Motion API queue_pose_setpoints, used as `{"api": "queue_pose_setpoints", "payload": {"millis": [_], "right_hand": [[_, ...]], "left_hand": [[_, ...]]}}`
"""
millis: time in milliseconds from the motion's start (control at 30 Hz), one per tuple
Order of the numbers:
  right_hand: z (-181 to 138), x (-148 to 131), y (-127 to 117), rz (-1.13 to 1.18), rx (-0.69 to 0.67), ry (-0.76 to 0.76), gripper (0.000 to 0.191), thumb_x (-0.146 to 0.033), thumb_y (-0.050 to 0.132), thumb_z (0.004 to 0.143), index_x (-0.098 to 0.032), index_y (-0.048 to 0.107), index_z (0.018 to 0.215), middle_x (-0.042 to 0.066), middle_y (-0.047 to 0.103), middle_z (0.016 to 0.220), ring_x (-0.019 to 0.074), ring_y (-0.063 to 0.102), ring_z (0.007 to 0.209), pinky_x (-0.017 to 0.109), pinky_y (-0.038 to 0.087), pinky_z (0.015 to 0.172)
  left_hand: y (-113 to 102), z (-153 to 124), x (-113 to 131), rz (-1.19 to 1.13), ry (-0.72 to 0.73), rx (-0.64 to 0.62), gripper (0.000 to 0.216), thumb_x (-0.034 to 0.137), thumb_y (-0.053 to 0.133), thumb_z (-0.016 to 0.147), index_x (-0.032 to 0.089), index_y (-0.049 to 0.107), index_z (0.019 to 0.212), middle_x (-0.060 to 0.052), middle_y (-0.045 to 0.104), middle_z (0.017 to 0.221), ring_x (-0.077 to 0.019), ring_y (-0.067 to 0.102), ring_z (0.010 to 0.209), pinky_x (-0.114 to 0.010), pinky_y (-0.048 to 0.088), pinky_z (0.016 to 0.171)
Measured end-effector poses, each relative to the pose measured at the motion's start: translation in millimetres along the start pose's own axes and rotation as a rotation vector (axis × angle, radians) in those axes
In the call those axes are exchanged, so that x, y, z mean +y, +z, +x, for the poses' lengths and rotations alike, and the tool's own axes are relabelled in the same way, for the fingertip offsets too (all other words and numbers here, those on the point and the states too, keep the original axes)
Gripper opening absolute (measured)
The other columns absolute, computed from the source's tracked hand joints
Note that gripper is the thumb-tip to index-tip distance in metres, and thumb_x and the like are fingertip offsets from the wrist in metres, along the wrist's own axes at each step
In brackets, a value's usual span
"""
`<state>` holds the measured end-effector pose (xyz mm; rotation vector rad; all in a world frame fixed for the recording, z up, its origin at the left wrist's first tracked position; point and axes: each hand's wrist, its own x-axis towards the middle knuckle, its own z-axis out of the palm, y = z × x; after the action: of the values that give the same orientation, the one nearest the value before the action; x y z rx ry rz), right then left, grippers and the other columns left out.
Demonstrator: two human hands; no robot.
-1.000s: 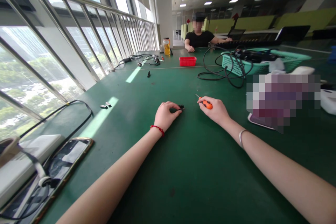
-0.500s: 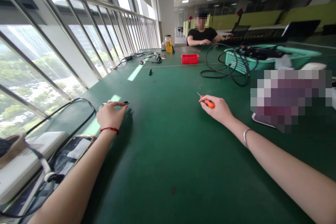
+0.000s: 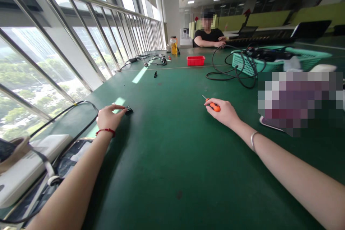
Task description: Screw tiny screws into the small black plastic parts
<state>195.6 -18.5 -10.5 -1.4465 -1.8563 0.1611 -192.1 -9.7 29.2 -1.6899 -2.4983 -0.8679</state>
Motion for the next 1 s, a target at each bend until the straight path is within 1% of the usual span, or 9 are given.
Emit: {"api": "queue_pose_setpoints", "payload": {"millis": [133, 200, 300, 400, 600, 733, 833, 1000], "right_hand": [[0.4, 0.4, -0.2, -0.001, -0.011, 0.011, 0.015, -0.028, 0.054, 0.075, -0.025, 0.066, 0.083, 0.000, 0.070, 0.091, 0.0194, 0.063, 0.076, 0.032, 0.047, 0.069], [0.4, 0.1, -0.6, 0.000, -0.025, 0.016, 0.015, -0.029, 0.054, 0.075, -0.025, 0.065, 0.084, 0.000, 0.070, 0.092, 0.0195, 0.063, 0.076, 0.032, 0.047, 0.070], [0.2, -0.3, -0.9, -0.004, -0.026, 0.014, 0.015, -0.029, 0.054, 0.075, -0.025, 0.066, 0.084, 0.000, 0.070, 0.093, 0.0197, 0.063, 0.076, 0.032, 0.047, 0.069], [-0.1, -0.4, -0.8, -0.016, -0.018, 0.012, 0.015, -0.029, 0.054, 0.075, -0.025, 0.065, 0.084, 0.000, 0.070, 0.093, 0.0200, 0.063, 0.076, 0.032, 0.046, 0.068], [0.1, 1.0, -0.1, -0.016, -0.022, 0.002, 0.015, -0.029, 0.054, 0.075, -0.025, 0.066, 0.084, 0.000, 0.070, 0.093, 0.0199, 0.063, 0.076, 0.033, 0.047, 0.069], [0.2, 1.2, -0.1, -0.015, -0.029, 0.013, 0.016, -0.029, 0.054, 0.075, -0.025, 0.066, 0.084, 0.000, 0.070, 0.094, 0.0199, 0.063, 0.077, 0.033, 0.047, 0.069], [0.2, 0.8, -0.4, -0.012, -0.035, 0.016, 0.016, -0.029, 0.054, 0.075, -0.025, 0.066, 0.085, 0.000, 0.070, 0.093, 0.0201, 0.063, 0.077, 0.033, 0.047, 0.070], [0.0, 0.2, -1.1, -0.012, -0.042, 0.019, 0.015, -0.029, 0.054, 0.075, -0.025, 0.065, 0.085, 0.000, 0.070, 0.094, 0.0201, 0.063, 0.078, 0.033, 0.046, 0.070]], "left_hand": [[-0.8, 0.4, 0.2, -0.015, 0.017, -0.056, 0.031, 0.038, 0.062, 0.074, 0.020, 0.071, 0.097, -0.005, 0.067, 0.111, -0.0242, 0.058, 0.103, -0.030, 0.043, 0.087], [-1.5, 0.4, 0.0, -0.019, 0.022, -0.062, 0.031, 0.038, 0.062, 0.074, 0.020, 0.071, 0.097, -0.006, 0.066, 0.114, -0.0246, 0.058, 0.105, -0.031, 0.043, 0.089], [-2.0, 0.9, -1.2, -0.011, 0.029, -0.077, 0.031, 0.039, 0.062, 0.074, 0.020, 0.071, 0.097, -0.006, 0.067, 0.112, -0.0247, 0.057, 0.107, -0.031, 0.043, 0.090], [-2.2, 1.1, -1.5, 0.004, 0.022, -0.079, 0.032, 0.040, 0.062, 0.073, 0.019, 0.072, 0.096, -0.006, 0.068, 0.108, -0.0245, 0.058, 0.105, -0.030, 0.043, 0.089], [-2.3, 1.3, -1.6, -0.004, 0.028, -0.080, 0.030, 0.039, 0.062, 0.073, 0.020, 0.072, 0.094, -0.006, 0.068, 0.108, -0.0243, 0.058, 0.104, -0.032, 0.042, 0.090], [-2.2, 2.2, -2.9, 0.006, 0.031, -0.082, 0.030, 0.039, 0.063, 0.073, 0.019, 0.072, 0.094, -0.005, 0.068, 0.108, -0.0241, 0.058, 0.103, -0.030, 0.043, 0.088], [-2.5, 3.2, -3.4, 0.010, 0.023, -0.097, 0.029, 0.038, 0.063, 0.073, 0.019, 0.072, 0.094, -0.005, 0.068, 0.109, -0.0240, 0.059, 0.103, -0.030, 0.044, 0.087], [-1.8, 5.4, -4.9, -0.021, 0.023, -0.132, 0.030, 0.035, 0.064, 0.074, 0.017, 0.072, 0.097, -0.007, 0.068, 0.108, -0.0234, 0.059, 0.103, -0.029, 0.043, 0.088]]}}
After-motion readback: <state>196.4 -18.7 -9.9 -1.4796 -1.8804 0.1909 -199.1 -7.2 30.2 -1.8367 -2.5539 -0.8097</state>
